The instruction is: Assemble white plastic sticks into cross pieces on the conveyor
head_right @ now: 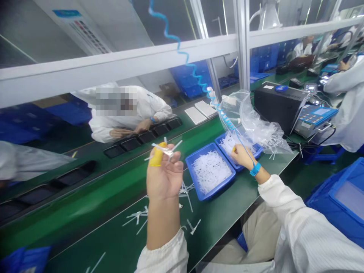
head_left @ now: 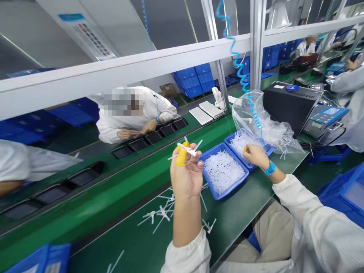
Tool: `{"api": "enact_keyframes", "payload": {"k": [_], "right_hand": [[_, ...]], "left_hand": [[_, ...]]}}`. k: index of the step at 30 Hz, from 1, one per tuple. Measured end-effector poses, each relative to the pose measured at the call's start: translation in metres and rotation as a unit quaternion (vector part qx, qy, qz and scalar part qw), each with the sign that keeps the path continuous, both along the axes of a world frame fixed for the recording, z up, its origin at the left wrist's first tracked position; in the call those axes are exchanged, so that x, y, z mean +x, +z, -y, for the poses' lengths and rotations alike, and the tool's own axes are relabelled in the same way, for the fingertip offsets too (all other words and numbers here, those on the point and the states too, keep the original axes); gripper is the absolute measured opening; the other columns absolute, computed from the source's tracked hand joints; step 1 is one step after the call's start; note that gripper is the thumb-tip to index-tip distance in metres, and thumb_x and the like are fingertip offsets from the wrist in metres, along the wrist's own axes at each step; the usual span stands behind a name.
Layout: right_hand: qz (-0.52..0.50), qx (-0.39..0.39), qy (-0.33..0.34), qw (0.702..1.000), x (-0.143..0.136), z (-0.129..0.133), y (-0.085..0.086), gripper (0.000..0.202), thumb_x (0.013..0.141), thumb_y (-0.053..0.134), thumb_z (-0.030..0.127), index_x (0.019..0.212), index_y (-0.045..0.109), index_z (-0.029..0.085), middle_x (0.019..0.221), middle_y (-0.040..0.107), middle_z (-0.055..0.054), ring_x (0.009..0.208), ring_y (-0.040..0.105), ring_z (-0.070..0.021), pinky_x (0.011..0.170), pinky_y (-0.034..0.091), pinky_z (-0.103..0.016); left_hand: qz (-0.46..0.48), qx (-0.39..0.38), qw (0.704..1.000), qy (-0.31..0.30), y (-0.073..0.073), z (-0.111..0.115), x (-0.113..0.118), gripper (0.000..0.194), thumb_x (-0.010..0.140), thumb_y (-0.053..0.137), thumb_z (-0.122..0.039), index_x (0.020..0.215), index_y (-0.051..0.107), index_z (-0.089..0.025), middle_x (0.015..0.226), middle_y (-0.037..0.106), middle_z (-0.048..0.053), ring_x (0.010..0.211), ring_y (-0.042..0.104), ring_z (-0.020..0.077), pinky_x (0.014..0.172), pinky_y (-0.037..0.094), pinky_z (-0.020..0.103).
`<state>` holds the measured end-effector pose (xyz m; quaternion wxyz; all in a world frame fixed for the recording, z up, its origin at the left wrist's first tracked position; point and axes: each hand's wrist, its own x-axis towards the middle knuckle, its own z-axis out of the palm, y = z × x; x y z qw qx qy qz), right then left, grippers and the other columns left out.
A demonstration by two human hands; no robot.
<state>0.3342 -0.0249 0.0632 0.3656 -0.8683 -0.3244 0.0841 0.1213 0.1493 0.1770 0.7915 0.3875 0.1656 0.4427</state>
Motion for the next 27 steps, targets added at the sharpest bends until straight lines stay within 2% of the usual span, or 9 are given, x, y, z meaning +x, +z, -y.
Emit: {"api": "enact_keyframes", "payload": {"k": [3, 6, 9, 11, 13, 16, 18, 22, 27], "right_hand": [[-0.042, 0.074, -0.01, 0.996, 0.0, 0.005, 0.003, 0.002, 0.092, 0.064, 0.019, 0.093, 0.066, 0.019, 0.088, 0.078, -0.005, 0.083, 0.067, -0.0203, 0.081, 0.047, -0.031], [-0.101, 0.157, -0.001, 0.982, -0.003, 0.009, 0.009, 0.011, 0.091, 0.062, 0.024, 0.101, 0.065, 0.02, 0.089, 0.08, -0.005, 0.081, 0.071, -0.0196, 0.077, 0.05, -0.031], [-0.159, 0.237, 0.03, 0.958, -0.009, 0.003, 0.026, 0.034, 0.093, 0.067, 0.038, 0.121, 0.066, 0.019, 0.1, 0.084, -0.008, 0.085, 0.076, -0.0205, 0.071, 0.053, -0.03], [-0.186, 0.278, 0.064, 0.94, -0.017, -0.009, 0.044, 0.045, 0.092, 0.072, 0.048, 0.127, 0.068, 0.019, 0.11, 0.085, -0.011, 0.089, 0.078, -0.0202, 0.07, 0.055, -0.03], [-0.228, 0.329, 0.111, 0.91, -0.029, -0.025, 0.069, 0.044, 0.092, 0.078, 0.052, 0.121, 0.072, 0.019, 0.114, 0.085, -0.011, 0.093, 0.079, -0.0188, 0.075, 0.059, -0.03], [-0.338, 0.432, 0.192, 0.814, -0.056, -0.052, 0.11, 0.037, 0.089, 0.091, 0.044, 0.112, 0.073, 0.021, 0.112, 0.086, -0.007, 0.097, 0.083, -0.0176, 0.083, 0.064, -0.028], [-0.356, 0.458, 0.234, 0.781, -0.076, -0.066, 0.134, 0.037, 0.091, 0.092, 0.046, 0.112, 0.071, 0.024, 0.109, 0.086, -0.004, 0.095, 0.084, -0.0185, 0.079, 0.066, -0.028], [-0.315, 0.497, 0.27, 0.762, -0.105, -0.082, 0.159, 0.031, 0.097, 0.09, 0.044, 0.109, 0.067, 0.026, 0.103, 0.087, -0.002, 0.093, 0.084, -0.018, 0.077, 0.067, -0.027], [-0.264, 0.528, 0.266, 0.762, -0.114, -0.084, 0.162, 0.019, 0.101, 0.087, 0.032, 0.103, 0.07, 0.025, 0.106, 0.085, -0.001, 0.09, 0.081, -0.0149, 0.082, 0.067, -0.028]], "left_hand": [[0.02, -0.003, 1.0, 0.005, 0.017, 0.003, -0.006, 0.046, 0.071, 0.105, -0.038, 0.102, 0.076, -0.02, 0.093, 0.082, 0.001, 0.069, 0.075, 0.0097, 0.051, 0.053, 0.011], [0.021, -0.015, 1.0, -0.008, 0.023, 0.004, -0.016, 0.046, 0.065, 0.107, -0.032, 0.097, 0.077, -0.019, 0.089, 0.081, 0.001, 0.069, 0.075, 0.011, 0.054, 0.058, 0.014], [0.025, -0.019, 0.999, -0.019, 0.028, 0.004, -0.025, 0.042, 0.065, 0.106, -0.025, 0.096, 0.078, -0.019, 0.091, 0.081, 0.001, 0.071, 0.075, 0.0105, 0.061, 0.062, 0.014], [0.032, -0.014, 0.999, -0.021, 0.031, 0.004, -0.029, 0.038, 0.067, 0.105, -0.024, 0.096, 0.08, -0.018, 0.092, 0.082, 0.002, 0.073, 0.076, 0.01, 0.065, 0.064, 0.014], [0.039, -0.006, 0.999, -0.025, 0.033, 0.004, -0.031, 0.037, 0.067, 0.104, -0.022, 0.096, 0.081, -0.018, 0.092, 0.082, 0.002, 0.074, 0.077, 0.0094, 0.068, 0.064, 0.013], [0.04, 0.011, 0.999, -0.036, 0.035, 0.005, -0.032, 0.038, 0.065, 0.104, -0.016, 0.096, 0.082, -0.018, 0.094, 0.083, 0.002, 0.075, 0.076, 0.0086, 0.069, 0.065, 0.013], [0.041, 0.023, 0.998, -0.036, 0.036, 0.005, -0.033, 0.035, 0.067, 0.102, -0.015, 0.096, 0.082, -0.019, 0.096, 0.083, 0.002, 0.076, 0.076, 0.0089, 0.069, 0.065, 0.014], [0.043, 0.053, 0.997, -0.023, 0.035, 0.007, -0.036, 0.025, 0.076, 0.098, -0.018, 0.096, 0.084, -0.019, 0.099, 0.083, 0.003, 0.077, 0.077, 0.0093, 0.07, 0.065, 0.014], [0.025, 0.085, 0.996, 0.012, 0.032, 0.009, -0.034, 0.021, 0.081, 0.098, -0.02, 0.098, 0.085, -0.022, 0.098, 0.082, 0.002, 0.08, 0.079, 0.0108, 0.074, 0.066, 0.015]]}}
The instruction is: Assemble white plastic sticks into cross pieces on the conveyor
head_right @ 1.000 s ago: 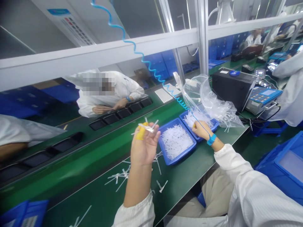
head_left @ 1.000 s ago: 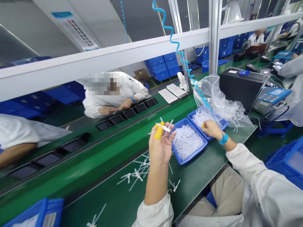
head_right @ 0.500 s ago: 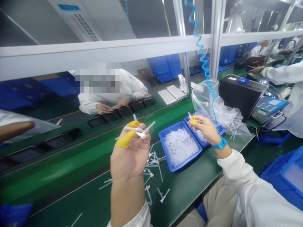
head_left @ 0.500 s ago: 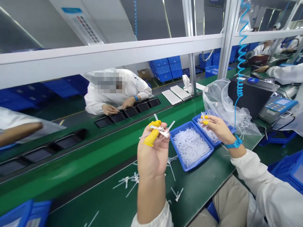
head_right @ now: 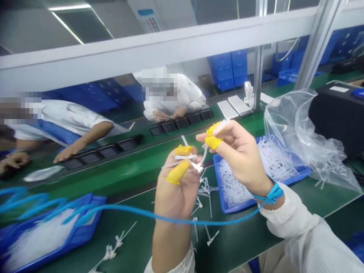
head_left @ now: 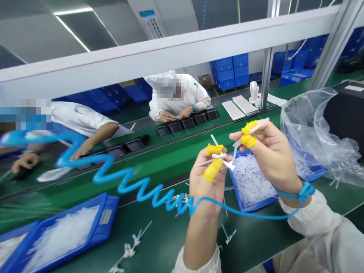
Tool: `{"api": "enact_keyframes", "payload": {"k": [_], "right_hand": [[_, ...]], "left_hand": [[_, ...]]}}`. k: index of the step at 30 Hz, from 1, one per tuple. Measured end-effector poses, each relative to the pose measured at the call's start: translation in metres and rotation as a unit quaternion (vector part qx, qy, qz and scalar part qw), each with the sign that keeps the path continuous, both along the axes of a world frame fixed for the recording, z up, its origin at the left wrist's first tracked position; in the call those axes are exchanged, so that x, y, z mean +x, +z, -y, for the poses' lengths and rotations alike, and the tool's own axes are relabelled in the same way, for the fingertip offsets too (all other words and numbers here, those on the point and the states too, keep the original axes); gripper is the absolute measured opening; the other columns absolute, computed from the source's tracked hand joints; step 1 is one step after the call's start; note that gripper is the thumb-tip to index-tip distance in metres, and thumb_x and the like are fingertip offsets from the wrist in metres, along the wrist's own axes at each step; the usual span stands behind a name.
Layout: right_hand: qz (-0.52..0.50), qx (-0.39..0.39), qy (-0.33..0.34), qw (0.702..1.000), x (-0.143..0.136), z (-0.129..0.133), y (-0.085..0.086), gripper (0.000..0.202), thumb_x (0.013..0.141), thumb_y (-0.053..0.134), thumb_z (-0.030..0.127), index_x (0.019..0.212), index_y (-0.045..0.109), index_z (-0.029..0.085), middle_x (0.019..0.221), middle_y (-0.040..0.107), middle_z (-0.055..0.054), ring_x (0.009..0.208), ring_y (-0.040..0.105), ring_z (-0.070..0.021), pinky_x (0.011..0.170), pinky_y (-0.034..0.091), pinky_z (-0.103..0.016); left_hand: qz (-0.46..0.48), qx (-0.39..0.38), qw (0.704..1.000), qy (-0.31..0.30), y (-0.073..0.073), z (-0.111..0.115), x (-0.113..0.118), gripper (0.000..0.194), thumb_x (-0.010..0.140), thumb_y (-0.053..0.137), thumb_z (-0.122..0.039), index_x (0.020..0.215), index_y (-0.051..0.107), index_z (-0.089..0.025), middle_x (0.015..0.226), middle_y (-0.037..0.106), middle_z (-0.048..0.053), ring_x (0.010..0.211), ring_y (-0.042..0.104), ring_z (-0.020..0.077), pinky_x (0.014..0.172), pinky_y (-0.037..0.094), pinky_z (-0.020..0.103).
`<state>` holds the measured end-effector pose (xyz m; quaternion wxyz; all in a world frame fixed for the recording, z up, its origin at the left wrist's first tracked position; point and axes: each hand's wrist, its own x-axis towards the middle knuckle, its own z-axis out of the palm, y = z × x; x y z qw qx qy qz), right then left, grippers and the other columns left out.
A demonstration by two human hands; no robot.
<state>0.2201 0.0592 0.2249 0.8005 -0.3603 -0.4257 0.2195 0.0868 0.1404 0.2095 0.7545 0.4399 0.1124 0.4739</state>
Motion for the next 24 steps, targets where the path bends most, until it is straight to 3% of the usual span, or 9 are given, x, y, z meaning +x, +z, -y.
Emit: {"api": "enact_keyframes", "payload": {"k": [8, 16, 24], "right_hand": [[0.033, -0.022, 0.041, 0.998, 0.005, 0.0, 0.002, 0.024, 0.1, 0.088, 0.038, 0.096, 0.071, 0.022, 0.1, 0.076, -0.002, 0.09, 0.077, -0.0166, 0.085, 0.069, -0.032], [0.032, -0.026, 0.054, 0.998, 0.002, -0.006, -0.008, 0.022, 0.098, 0.088, 0.03, 0.098, 0.067, 0.022, 0.099, 0.074, 0.0, 0.091, 0.076, -0.0163, 0.086, 0.066, -0.031], [0.063, -0.053, 0.045, 0.996, 0.004, -0.007, -0.01, 0.017, 0.097, 0.084, 0.024, 0.103, 0.067, 0.024, 0.103, 0.076, 0.0, 0.098, 0.077, -0.0184, 0.092, 0.066, -0.033]], "left_hand": [[-0.01, -0.016, 0.999, 0.028, -0.003, 0.004, 0.003, 0.028, 0.078, 0.102, -0.025, 0.102, 0.087, -0.023, 0.101, 0.081, 0.002, 0.088, 0.078, 0.0109, 0.084, 0.066, 0.017], [-0.035, -0.002, 0.998, 0.047, -0.007, 0.0, 0.008, 0.03, 0.081, 0.101, -0.028, 0.106, 0.086, -0.023, 0.11, 0.084, 0.004, 0.101, 0.081, 0.0145, 0.088, 0.066, 0.017], [-0.082, 0.02, 0.991, 0.105, -0.015, -0.007, 0.009, 0.038, 0.075, 0.105, -0.028, 0.107, 0.085, -0.022, 0.11, 0.084, 0.002, 0.093, 0.081, 0.0118, 0.083, 0.063, 0.015]]}}
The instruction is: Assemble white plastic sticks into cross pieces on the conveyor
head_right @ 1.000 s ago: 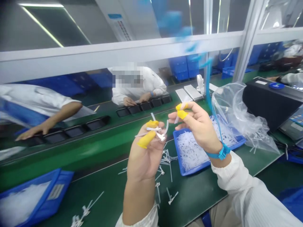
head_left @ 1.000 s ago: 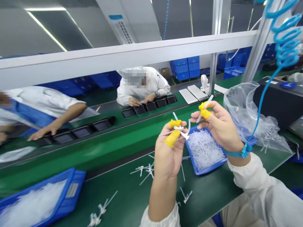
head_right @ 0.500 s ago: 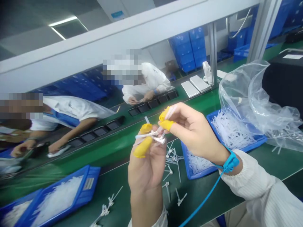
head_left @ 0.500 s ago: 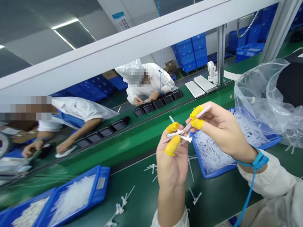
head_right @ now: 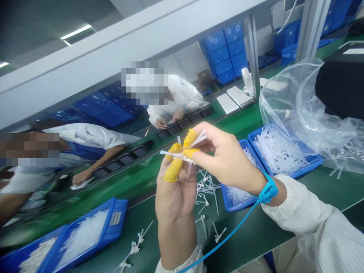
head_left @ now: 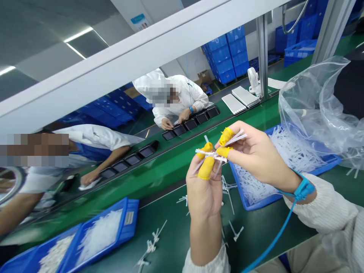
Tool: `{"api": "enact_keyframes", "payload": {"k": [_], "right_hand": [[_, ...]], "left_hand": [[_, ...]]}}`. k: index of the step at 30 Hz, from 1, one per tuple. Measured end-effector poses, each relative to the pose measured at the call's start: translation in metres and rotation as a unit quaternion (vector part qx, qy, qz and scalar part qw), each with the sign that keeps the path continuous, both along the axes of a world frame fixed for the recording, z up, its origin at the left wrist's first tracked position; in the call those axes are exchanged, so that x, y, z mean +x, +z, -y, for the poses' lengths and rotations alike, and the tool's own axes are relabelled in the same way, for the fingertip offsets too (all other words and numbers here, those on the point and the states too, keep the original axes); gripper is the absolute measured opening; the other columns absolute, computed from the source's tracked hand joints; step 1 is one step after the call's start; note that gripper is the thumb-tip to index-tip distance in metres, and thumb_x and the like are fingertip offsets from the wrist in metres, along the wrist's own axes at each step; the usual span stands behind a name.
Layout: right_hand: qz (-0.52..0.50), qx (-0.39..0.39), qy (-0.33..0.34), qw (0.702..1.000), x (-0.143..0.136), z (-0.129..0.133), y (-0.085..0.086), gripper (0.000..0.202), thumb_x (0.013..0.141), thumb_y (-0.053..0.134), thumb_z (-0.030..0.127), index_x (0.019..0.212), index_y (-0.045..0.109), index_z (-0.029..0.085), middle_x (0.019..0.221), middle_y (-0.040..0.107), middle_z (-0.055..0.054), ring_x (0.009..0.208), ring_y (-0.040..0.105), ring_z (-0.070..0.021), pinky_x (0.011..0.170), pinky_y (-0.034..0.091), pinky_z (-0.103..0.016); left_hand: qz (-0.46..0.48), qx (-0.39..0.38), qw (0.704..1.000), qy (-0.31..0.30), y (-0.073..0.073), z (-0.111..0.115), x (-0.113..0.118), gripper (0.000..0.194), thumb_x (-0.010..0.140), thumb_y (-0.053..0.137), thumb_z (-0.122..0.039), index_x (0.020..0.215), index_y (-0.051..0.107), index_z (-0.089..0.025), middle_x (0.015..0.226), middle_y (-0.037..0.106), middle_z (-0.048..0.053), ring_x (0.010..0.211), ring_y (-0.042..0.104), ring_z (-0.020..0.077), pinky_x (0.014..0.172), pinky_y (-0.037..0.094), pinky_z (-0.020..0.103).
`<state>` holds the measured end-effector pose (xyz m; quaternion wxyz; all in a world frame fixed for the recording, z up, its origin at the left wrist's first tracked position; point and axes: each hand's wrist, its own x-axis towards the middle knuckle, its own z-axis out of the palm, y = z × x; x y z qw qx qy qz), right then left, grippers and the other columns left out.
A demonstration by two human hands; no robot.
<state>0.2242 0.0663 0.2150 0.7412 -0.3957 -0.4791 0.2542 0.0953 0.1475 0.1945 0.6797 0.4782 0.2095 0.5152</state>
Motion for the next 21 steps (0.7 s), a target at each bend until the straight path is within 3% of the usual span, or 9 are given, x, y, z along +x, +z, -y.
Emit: {"api": "enact_keyframes", "payload": {"k": [5, 12, 21], "right_hand": [[0.01, 0.01, 0.015, 1.0, 0.0022, -0.0027, -0.0025, 0.015, 0.097, 0.076, 0.015, 0.1, 0.065, 0.024, 0.1, 0.074, 0.001, 0.096, 0.076, -0.0168, 0.09, 0.065, -0.031], [-0.024, 0.022, 0.025, 0.999, -0.0003, -0.0056, -0.005, 0.019, 0.094, 0.074, 0.012, 0.1, 0.062, 0.025, 0.098, 0.073, 0.002, 0.094, 0.077, -0.0166, 0.087, 0.063, -0.03], [0.021, -0.008, 0.014, 1.0, 0.001, -0.0038, -0.0046, 0.017, 0.093, 0.073, 0.013, 0.097, 0.062, 0.025, 0.099, 0.074, 0.003, 0.095, 0.076, -0.018, 0.089, 0.062, -0.032]], "left_hand": [[0.006, -0.004, 1.0, 0.006, -0.0029, -0.001, 0.0044, 0.038, 0.075, 0.105, -0.031, 0.104, 0.084, -0.02, 0.113, 0.085, 0.005, 0.098, 0.082, 0.0138, 0.084, 0.063, 0.016], [0.013, 0.012, 1.0, 0.008, -0.0043, -0.0012, 0.0051, 0.039, 0.071, 0.106, -0.031, 0.101, 0.083, -0.02, 0.102, 0.083, 0.002, 0.087, 0.08, 0.0114, 0.081, 0.063, 0.016], [-0.004, 0.016, 0.999, 0.04, -0.0045, 0.0009, 0.0058, 0.04, 0.068, 0.108, -0.034, 0.098, 0.084, -0.021, 0.115, 0.086, 0.005, 0.098, 0.083, 0.0166, 0.085, 0.065, 0.02]]}}
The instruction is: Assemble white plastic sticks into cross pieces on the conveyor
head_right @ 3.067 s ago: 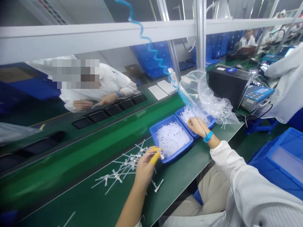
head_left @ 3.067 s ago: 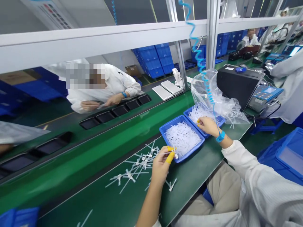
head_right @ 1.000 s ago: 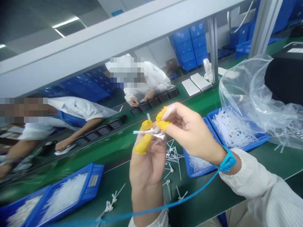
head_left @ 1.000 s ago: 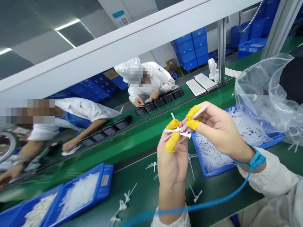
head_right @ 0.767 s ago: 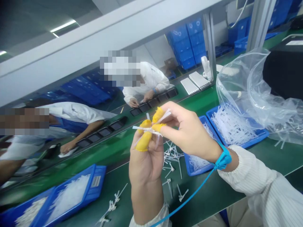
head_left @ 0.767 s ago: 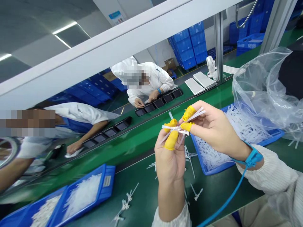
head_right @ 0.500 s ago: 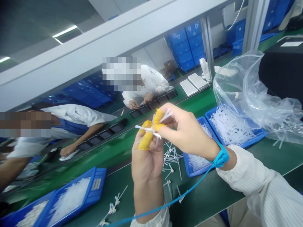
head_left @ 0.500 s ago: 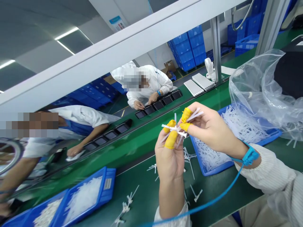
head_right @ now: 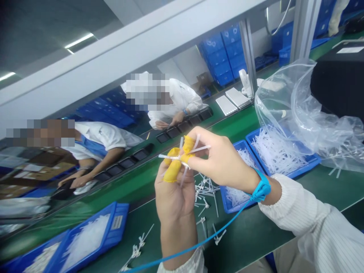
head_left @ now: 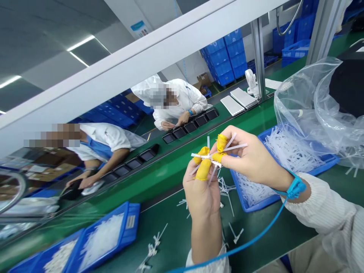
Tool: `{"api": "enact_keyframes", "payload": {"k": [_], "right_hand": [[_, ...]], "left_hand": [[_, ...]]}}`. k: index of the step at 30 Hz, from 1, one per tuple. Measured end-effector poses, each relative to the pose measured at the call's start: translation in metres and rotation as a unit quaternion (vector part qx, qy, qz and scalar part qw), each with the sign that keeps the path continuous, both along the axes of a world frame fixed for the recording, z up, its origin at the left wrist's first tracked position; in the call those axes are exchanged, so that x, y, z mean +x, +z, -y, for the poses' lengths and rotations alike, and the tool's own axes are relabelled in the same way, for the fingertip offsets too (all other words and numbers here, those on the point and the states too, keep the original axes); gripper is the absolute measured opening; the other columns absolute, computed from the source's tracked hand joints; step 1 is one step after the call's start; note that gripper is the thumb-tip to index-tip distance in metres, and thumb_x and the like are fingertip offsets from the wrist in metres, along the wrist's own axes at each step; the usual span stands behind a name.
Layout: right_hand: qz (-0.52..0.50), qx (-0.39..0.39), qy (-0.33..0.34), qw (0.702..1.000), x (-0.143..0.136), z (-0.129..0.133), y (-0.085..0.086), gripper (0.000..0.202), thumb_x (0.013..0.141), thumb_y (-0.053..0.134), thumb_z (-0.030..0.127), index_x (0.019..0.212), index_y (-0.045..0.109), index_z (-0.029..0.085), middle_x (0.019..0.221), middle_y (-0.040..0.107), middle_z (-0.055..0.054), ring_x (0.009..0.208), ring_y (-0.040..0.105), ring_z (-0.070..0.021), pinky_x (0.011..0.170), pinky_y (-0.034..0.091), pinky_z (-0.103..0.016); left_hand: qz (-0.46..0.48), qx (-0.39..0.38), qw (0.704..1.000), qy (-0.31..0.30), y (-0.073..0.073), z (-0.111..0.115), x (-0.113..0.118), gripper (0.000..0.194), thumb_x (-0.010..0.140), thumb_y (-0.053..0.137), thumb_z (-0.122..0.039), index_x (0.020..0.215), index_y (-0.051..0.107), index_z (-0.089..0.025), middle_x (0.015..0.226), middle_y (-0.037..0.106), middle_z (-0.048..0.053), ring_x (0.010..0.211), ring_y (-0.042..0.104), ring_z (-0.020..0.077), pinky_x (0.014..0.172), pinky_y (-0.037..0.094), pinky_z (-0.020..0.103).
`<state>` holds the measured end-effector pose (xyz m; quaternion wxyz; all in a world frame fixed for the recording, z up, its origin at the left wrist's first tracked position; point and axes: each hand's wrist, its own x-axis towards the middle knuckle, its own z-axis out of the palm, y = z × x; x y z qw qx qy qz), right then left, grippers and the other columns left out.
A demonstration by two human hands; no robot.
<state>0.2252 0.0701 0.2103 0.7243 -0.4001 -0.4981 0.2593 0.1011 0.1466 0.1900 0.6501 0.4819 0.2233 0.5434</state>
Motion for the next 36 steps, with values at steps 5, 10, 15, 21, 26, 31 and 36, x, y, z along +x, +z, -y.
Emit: {"api": "enact_keyframes", "payload": {"k": [5, 10, 15, 21, 26, 31, 36], "right_hand": [[0.004, 0.001, -0.011, 1.0, -0.002, -0.002, -0.002, 0.016, 0.093, 0.074, 0.013, 0.096, 0.062, 0.025, 0.097, 0.075, 0.002, 0.095, 0.076, -0.0184, 0.089, 0.062, -0.032], [0.01, -0.008, -0.017, 1.0, -0.004, -0.002, -0.005, 0.014, 0.094, 0.074, 0.015, 0.097, 0.063, 0.025, 0.1, 0.077, 0.001, 0.098, 0.078, -0.0194, 0.093, 0.063, -0.034], [0.009, -0.001, -0.028, 1.0, -0.005, -0.002, -0.006, 0.015, 0.094, 0.073, 0.016, 0.097, 0.063, 0.025, 0.098, 0.077, 0.001, 0.098, 0.078, -0.0198, 0.094, 0.063, -0.036], [0.013, 0.018, -0.013, 1.0, -0.001, -0.003, -0.007, 0.015, 0.093, 0.072, 0.013, 0.097, 0.064, 0.026, 0.098, 0.077, 0.001, 0.097, 0.079, -0.0205, 0.091, 0.063, -0.036], [0.03, 0.013, -0.026, 0.999, -0.001, 0.001, -0.008, 0.015, 0.092, 0.074, 0.014, 0.097, 0.066, 0.026, 0.098, 0.079, 0.0, 0.099, 0.079, -0.0224, 0.091, 0.064, -0.037], [0.041, 0.001, -0.038, 0.998, -0.002, 0.007, -0.007, 0.014, 0.094, 0.076, 0.013, 0.096, 0.068, 0.025, 0.097, 0.079, 0.0, 0.097, 0.079, -0.0214, 0.091, 0.064, -0.035], [-0.005, 0.004, -0.009, 1.0, -0.006, 0.003, -0.005, 0.014, 0.096, 0.08, 0.02, 0.098, 0.067, 0.025, 0.1, 0.08, 0.0, 0.099, 0.08, -0.0218, 0.093, 0.066, -0.037]], "left_hand": [[-0.003, 0.029, 0.999, 0.039, -0.003, 0.001, -0.002, 0.037, 0.066, 0.109, -0.032, 0.094, 0.087, -0.021, 0.106, 0.087, 0.005, 0.092, 0.082, 0.0158, 0.085, 0.065, 0.022], [-0.019, 0.066, 0.994, 0.084, -0.003, 0.005, -0.003, 0.029, 0.072, 0.104, -0.031, 0.093, 0.088, -0.021, 0.102, 0.087, 0.006, 0.096, 0.084, 0.02, 0.087, 0.068, 0.027], [-0.048, 0.111, 0.986, 0.114, -0.003, 0.008, -0.006, 0.021, 0.08, 0.1, -0.026, 0.099, 0.091, -0.022, 0.1, 0.086, 0.003, 0.099, 0.082, 0.0189, 0.089, 0.067, 0.026], [-0.096, 0.187, 0.965, 0.157, -0.005, 0.012, -0.01, 0.009, 0.087, 0.095, -0.024, 0.095, 0.091, -0.024, 0.094, 0.081, 0.001, 0.099, 0.079, 0.0187, 0.089, 0.066, 0.026], [-0.127, 0.216, 0.95, 0.188, -0.004, 0.019, -0.015, 0.016, 0.089, 0.094, -0.022, 0.103, 0.092, -0.029, 0.1, 0.082, 0.0, 0.1, 0.079, 0.0203, 0.089, 0.066, 0.029], [-0.143, 0.252, 0.936, 0.203, -0.005, 0.022, -0.019, 0.02, 0.091, 0.092, -0.02, 0.108, 0.092, -0.031, 0.103, 0.084, 0.0, 0.1, 0.079, 0.0198, 0.091, 0.066, 0.029], [-0.103, 0.225, 0.952, 0.182, -0.002, 0.015, -0.017, 0.019, 0.089, 0.095, -0.024, 0.107, 0.092, -0.03, 0.106, 0.085, 0.0, 0.101, 0.08, 0.0183, 0.093, 0.066, 0.028]]}}
